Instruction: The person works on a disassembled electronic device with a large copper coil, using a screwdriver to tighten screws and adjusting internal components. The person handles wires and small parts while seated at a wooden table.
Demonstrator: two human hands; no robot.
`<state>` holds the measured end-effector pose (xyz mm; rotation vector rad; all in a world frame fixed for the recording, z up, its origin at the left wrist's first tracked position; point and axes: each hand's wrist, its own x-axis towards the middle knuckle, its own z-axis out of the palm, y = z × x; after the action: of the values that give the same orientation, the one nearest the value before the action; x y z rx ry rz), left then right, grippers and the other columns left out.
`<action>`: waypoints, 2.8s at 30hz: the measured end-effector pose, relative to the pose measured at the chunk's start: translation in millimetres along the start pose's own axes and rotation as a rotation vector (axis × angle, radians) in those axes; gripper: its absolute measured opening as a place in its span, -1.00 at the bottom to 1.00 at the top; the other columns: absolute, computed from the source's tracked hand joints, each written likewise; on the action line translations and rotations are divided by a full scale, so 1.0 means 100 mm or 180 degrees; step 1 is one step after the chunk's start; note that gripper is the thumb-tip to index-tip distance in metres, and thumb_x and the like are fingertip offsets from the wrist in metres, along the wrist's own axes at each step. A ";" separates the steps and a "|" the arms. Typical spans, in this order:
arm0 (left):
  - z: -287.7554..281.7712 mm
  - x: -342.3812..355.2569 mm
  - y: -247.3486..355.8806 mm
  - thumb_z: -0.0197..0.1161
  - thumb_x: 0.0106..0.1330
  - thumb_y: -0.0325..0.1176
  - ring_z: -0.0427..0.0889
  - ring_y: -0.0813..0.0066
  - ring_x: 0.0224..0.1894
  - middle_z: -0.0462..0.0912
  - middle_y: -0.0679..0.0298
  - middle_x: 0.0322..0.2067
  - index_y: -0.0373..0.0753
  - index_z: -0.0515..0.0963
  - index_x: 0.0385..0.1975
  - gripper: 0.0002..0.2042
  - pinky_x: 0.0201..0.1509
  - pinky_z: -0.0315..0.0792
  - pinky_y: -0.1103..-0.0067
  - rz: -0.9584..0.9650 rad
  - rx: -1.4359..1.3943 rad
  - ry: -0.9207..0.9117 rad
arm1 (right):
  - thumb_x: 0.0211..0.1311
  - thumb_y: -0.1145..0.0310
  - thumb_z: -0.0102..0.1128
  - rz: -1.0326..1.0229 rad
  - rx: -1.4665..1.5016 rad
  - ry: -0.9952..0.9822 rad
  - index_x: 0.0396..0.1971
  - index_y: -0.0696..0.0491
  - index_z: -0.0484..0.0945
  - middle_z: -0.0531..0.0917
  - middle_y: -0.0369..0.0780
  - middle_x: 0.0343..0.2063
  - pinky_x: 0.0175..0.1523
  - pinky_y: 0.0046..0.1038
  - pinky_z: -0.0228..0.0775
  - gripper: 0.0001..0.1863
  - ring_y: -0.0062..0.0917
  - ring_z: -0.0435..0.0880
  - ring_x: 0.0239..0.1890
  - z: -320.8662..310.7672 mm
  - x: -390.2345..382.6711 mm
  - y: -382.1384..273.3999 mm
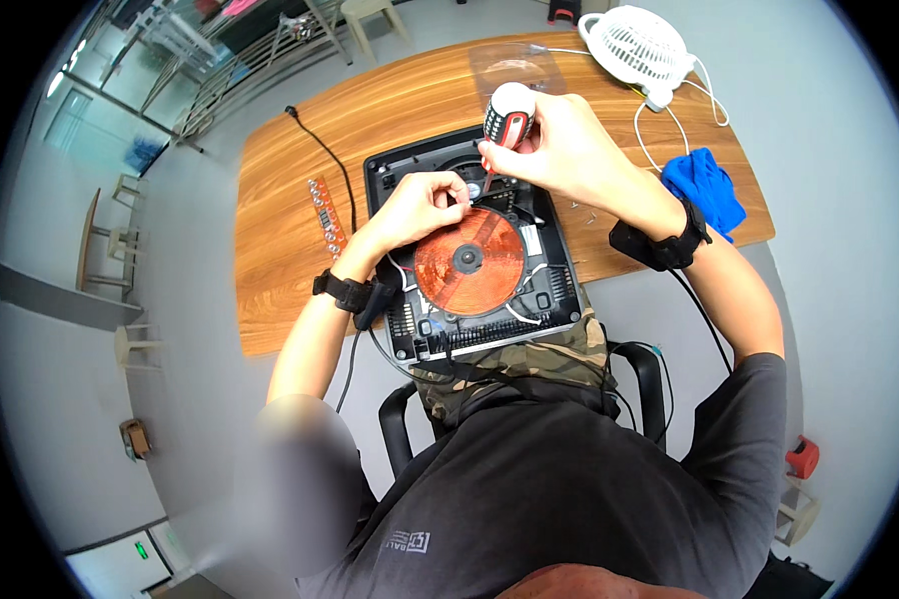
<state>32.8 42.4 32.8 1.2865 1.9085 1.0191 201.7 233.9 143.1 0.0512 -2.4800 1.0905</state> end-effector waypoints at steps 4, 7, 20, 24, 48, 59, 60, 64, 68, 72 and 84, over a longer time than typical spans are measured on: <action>0.00 -0.08 -0.03 0.38 0.31 -0.41 0.33 0.80 -0.49 0.55 0.54 -0.49 -0.26 0.65 -0.34 -0.92 -0.41 0.27 0.68 0.0054 -0.0186 -0.0029 | 0.21 0.20 0.44 -0.0086 0.0000 -0.0174 -0.28 0.18 0.59 0.71 -0.07 -0.51 -0.30 -0.31 0.55 -0.66 -0.26 0.75 -0.47 0.12 0.03 -0.04; 0.02 -0.08 -0.08 0.38 0.31 -0.41 0.32 0.81 -0.49 0.54 0.55 -0.50 -0.26 0.64 -0.34 -0.92 -0.41 0.25 0.67 0.0082 -0.0334 -0.0036 | 0.23 0.22 0.43 -0.0125 0.0003 -0.0169 -0.28 0.18 0.59 0.70 -0.09 -0.54 -0.32 -0.30 0.54 -0.67 -0.26 0.73 -0.50 0.19 0.01 -0.01; 0.12 -0.01 -0.16 0.38 0.30 -0.40 0.29 0.78 -0.50 0.47 0.55 -0.54 -0.24 0.62 -0.37 -0.91 -0.43 0.22 0.65 0.0240 -0.0306 -0.0082 | 0.22 0.21 0.45 0.0019 -0.0003 -0.0236 -0.30 0.19 0.58 0.70 -0.09 -0.54 -0.33 -0.30 0.52 -0.66 -0.27 0.71 -0.51 0.17 0.00 0.01; 0.16 0.03 -0.15 0.37 0.34 -0.45 0.43 0.80 -0.44 0.54 0.51 -0.50 -0.26 0.59 -0.33 -0.92 -0.37 0.34 0.69 0.0200 -0.0548 -0.0129 | 0.20 0.18 0.46 0.0062 0.0013 -0.0108 -0.33 0.20 0.59 0.71 -0.08 -0.54 -0.32 -0.32 0.53 -0.64 -0.30 0.73 -0.50 0.16 -0.01 0.05; 0.26 0.43 0.19 0.43 0.28 -0.37 0.74 0.04 -0.28 0.76 0.04 -0.35 -0.38 0.69 -0.34 -0.83 -0.10 0.59 0.33 0.1154 0.1100 -0.0329 | 0.29 0.09 0.43 -0.0224 -0.0392 -0.0516 -0.11 0.12 0.54 0.70 -0.10 -0.41 -0.27 -0.30 0.51 -0.57 -0.29 0.73 -0.38 -0.22 -0.05 0.35; 0.33 0.50 0.21 0.40 0.31 -0.38 0.76 0.05 -0.30 0.76 0.01 -0.37 -0.39 0.70 -0.35 -0.83 -0.13 0.61 0.33 0.1004 0.0927 -0.0494 | 0.36 0.13 0.38 -0.0403 -0.0466 -0.0694 -0.05 0.09 0.48 0.55 -0.22 -0.57 -0.40 -0.41 0.32 -0.60 -0.49 0.53 -0.53 -0.27 0.03 0.34; 0.33 0.50 0.20 0.39 0.32 -0.38 0.76 0.05 -0.29 0.76 0.01 -0.35 -0.39 0.70 -0.34 -0.84 -0.11 0.61 0.33 0.1044 0.0954 -0.0533 | 0.36 0.14 0.38 -0.0403 -0.0473 -0.0688 -0.06 0.09 0.48 0.55 -0.21 -0.57 -0.40 -0.41 0.32 -0.61 -0.48 0.53 -0.53 -0.26 0.04 0.35; 0.31 0.51 0.22 0.36 0.34 -0.42 0.77 0.08 -0.15 0.79 0.02 -0.24 -0.42 0.72 -0.28 -0.85 0.03 0.61 0.33 0.1116 0.1091 -0.0792 | 0.35 0.16 0.38 -0.0455 -0.0410 -0.0675 -0.10 0.09 0.48 0.56 -0.20 -0.57 -0.40 -0.40 0.33 -0.63 -0.46 0.53 -0.54 -0.22 0.03 0.41; 0.32 0.51 0.20 0.37 0.32 -0.42 0.75 0.06 -0.14 0.79 0.03 -0.25 -0.42 0.72 -0.31 -0.85 0.05 0.59 0.31 0.1327 0.1204 -0.0740 | 0.35 0.17 0.38 -0.0399 -0.0440 -0.0784 -0.12 0.09 0.48 0.59 -0.18 -0.56 -0.40 -0.39 0.36 -0.65 -0.44 0.55 -0.54 -0.21 0.03 0.42; 0.34 0.50 0.20 0.38 0.31 -0.42 0.75 0.05 -0.14 0.78 0.04 -0.26 -0.41 0.72 -0.31 -0.85 0.05 0.59 0.31 0.1362 0.1226 -0.0711 | 0.35 0.18 0.39 -0.0410 -0.0363 -0.0757 -0.12 0.09 0.47 0.58 -0.18 -0.57 -0.39 -0.38 0.37 -0.65 -0.43 0.56 -0.54 -0.17 0.01 0.44; 0.39 0.52 0.04 0.38 0.32 -0.42 0.77 0.14 -0.13 0.79 0.05 -0.26 -0.39 0.71 -0.23 -0.85 0.05 0.60 0.34 0.1136 0.1256 -0.0574 | 0.32 0.14 0.41 -0.0552 -0.0573 -0.0813 -0.11 0.08 0.47 0.54 -0.18 -0.58 -0.39 -0.33 0.37 -0.61 -0.37 0.58 -0.54 -0.13 0.00 0.37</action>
<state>48.7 102.0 12.7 1.9280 1.8348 0.6735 198.8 268.8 125.5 0.3655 -2.7284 0.8298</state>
